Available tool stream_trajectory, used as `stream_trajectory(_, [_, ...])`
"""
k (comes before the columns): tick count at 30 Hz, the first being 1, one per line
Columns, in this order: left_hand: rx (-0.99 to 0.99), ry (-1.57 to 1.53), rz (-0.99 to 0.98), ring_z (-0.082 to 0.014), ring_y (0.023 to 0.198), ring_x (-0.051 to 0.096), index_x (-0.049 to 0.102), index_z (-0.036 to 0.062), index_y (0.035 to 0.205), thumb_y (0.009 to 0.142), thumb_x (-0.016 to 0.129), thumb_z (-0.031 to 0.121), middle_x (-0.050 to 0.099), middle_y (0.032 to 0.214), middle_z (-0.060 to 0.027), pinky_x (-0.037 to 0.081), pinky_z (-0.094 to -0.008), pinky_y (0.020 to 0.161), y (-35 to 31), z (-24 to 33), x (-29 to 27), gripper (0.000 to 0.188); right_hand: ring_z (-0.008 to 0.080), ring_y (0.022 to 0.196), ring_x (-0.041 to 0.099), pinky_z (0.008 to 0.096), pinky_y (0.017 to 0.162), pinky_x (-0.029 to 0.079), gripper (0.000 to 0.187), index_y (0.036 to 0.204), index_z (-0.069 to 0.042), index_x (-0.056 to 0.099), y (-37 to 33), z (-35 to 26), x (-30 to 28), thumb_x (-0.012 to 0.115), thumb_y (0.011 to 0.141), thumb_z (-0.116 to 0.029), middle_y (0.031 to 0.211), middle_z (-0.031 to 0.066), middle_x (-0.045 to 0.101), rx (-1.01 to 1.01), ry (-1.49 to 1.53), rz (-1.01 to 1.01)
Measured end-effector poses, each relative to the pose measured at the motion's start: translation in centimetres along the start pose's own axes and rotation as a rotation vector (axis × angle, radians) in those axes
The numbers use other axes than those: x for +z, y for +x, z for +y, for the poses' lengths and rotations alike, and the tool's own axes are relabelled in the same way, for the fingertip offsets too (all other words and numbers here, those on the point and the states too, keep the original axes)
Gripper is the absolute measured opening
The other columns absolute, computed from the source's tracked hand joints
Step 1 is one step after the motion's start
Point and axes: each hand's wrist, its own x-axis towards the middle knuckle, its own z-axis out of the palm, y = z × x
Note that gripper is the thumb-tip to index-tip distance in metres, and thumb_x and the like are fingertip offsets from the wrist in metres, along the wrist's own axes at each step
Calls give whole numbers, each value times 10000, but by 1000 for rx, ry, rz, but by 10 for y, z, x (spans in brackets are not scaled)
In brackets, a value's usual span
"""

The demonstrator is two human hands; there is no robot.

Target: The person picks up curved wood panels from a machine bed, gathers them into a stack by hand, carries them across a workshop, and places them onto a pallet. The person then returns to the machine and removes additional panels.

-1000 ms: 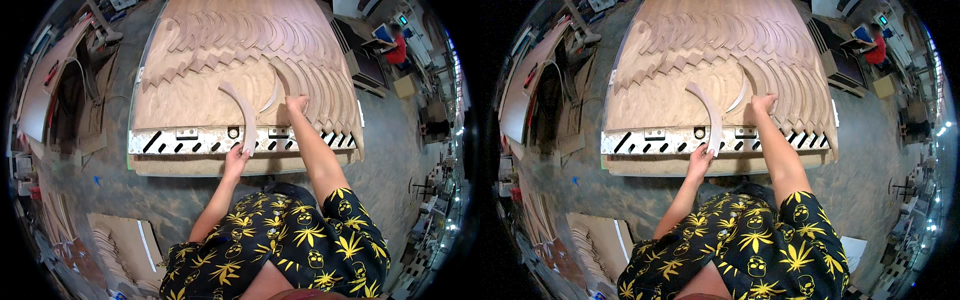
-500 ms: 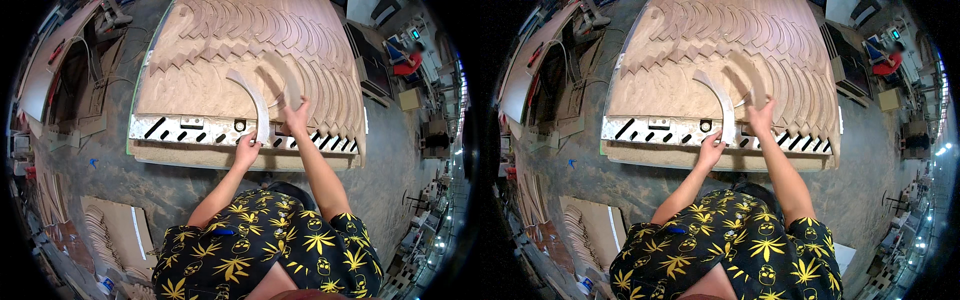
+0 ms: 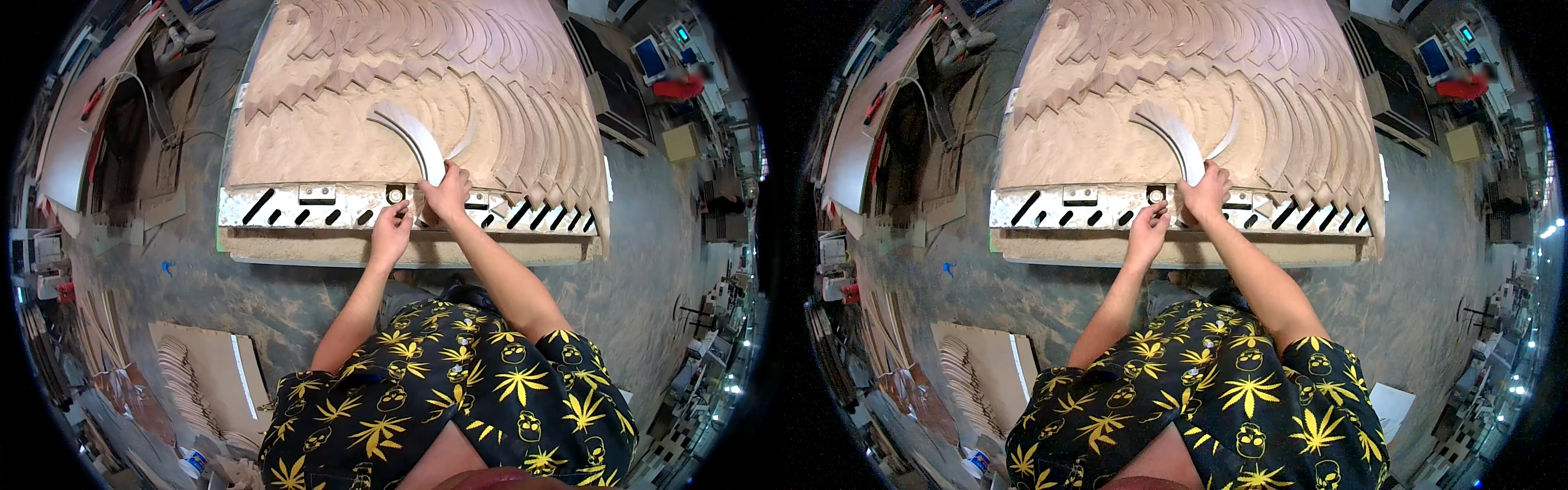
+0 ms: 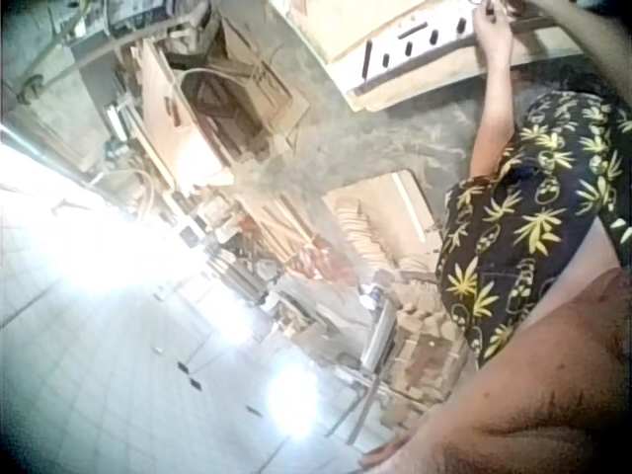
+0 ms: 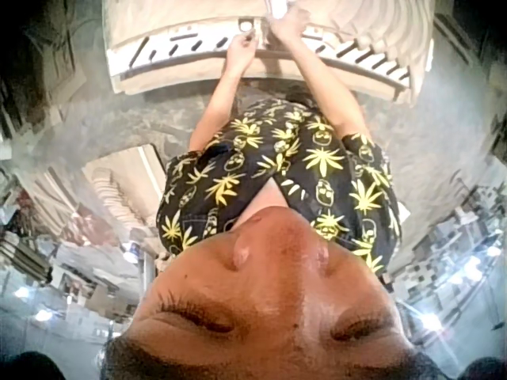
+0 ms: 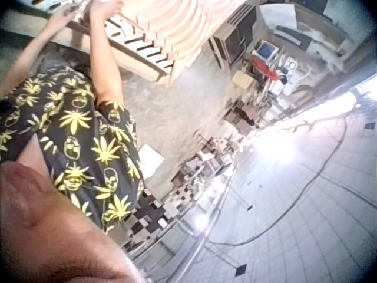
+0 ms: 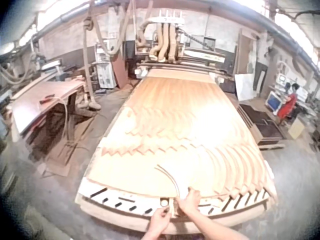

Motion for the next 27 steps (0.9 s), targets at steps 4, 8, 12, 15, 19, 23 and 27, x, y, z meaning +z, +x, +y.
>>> stream_trajectory(4, [-23,-66,-12,-152,962,669,615,-18,1302,978,634,119,694,1183,-124,525,-292,886,4,13,4,352,430,1216,461,556,1037,376,671,1280,2,481,5,1,2,776,735,-257,1284,243,480,-34,-6,-10])
stream_trajectory(8, [-50,-122,-1,-141,964,661,612,-25,1298,986,620,105,704,1160,-110,523,-286,882,1,25,-1,338,448,1125,501,546,1003,413,619,1237,27,453,5,-11,-5,754,732,-167,1240,255,474,-164,14,60])
stream_trajectory(12, [-89,-170,12,-135,960,659,622,-26,1277,995,606,96,704,1157,-103,518,-280,887,-1,22,-11,308,463,1121,498,515,958,455,570,1232,12,442,17,-22,-33,724,741,-52,1213,257,462,-469,53,151])
stream_trajectory(15, [-96,-188,26,-144,988,665,619,-23,1259,1001,599,95,702,1148,-105,521,-285,900,-3,19,-16,285,429,1109,540,509,837,519,518,1230,-46,441,27,-27,-46,682,772,-19,1215,205,481,-582,24,214])
stream_trajectory(19, [-56,-250,46,-141,997,663,617,-24,1247,1005,595,96,701,1145,-103,525,-280,889,-4,9,-15,271,393,991,629,519,751,548,502,1229,-82,440,37,-23,-50,674,787,-30,1243,121,538,-638,-244,110])
stream_trajectory(23, [-19,-236,24,-135,991,658,585,-24,1287,1008,614,145,697,1142,-99,529,-274,860,2,0,-6,327,402,1006,636,511,760,540,552,1281,-65,411,37,-17,-62,681,800,-58,1243,176,563,-617,-114,64])
stream_trajectory(27, [-105,-647,61,-155,1105,615,411,5,1464,1009,646,265,610,1299,-118,520,-302,887,14,41,7,574,402,1020,657,457,848,535,613,1322,-47,358,-1,-36,-68,694,814,-111,1157,255,603,-363,211,-110])
